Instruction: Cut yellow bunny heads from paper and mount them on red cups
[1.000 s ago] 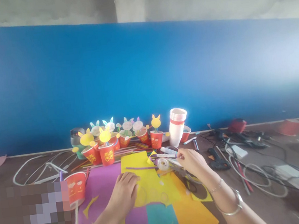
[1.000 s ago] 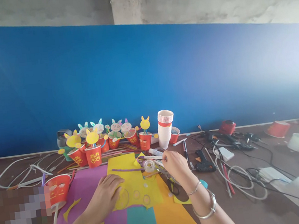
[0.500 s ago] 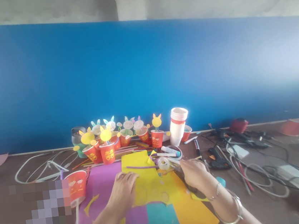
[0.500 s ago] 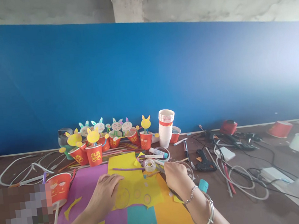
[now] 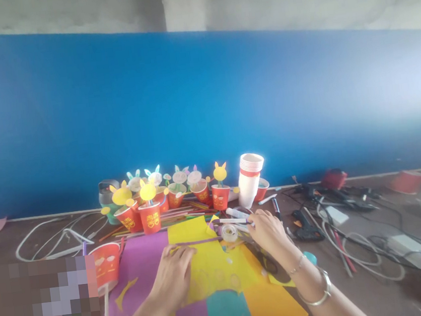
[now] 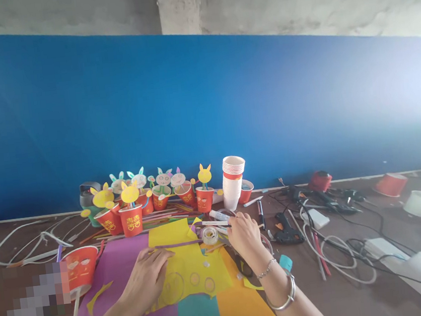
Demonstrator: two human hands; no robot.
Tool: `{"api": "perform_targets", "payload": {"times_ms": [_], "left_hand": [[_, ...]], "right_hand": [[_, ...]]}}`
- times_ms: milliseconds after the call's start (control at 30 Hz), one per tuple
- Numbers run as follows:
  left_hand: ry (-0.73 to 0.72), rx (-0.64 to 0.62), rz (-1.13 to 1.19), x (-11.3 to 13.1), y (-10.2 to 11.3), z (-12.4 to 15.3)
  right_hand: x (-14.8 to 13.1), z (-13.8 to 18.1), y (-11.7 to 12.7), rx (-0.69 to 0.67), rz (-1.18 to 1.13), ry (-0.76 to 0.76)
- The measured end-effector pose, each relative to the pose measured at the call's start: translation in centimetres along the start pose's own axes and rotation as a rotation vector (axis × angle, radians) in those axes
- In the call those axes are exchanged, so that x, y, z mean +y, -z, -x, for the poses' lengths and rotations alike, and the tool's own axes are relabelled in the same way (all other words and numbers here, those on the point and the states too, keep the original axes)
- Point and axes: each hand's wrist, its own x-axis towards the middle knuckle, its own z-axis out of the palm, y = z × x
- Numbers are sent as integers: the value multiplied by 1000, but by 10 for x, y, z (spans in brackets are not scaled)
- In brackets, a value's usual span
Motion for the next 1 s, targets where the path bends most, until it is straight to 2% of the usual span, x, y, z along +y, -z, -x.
{"api": "perform_targets", "payload": {"times_ms": [200,300,500,667,767,833,933,1000], "left_hand": [[-7,11,0,0,-1,-1],[-12,11,-4,-1,-1,-1],[-7,7,11,-2,-1,-1],[-11,41,14,-2,-1,-2],[-16,114,4,0,-2,-1],[-38,172,-4,3,-4,0],[-123,157,40,7,-4,2],[-158,83,106,9,-3,3]], "right_hand": [[9,-10,-15,76,-74,73],[12,-7,-10,90,-71,59],[4,1,-3,-60,71,95],[8,1,16,-15,73,38],[1,10,34,140,-52,27],[-15,20,41,201,-228,140],[-46,37,40,111,-577,387],[-63,45,33,75,-732,439]]}}
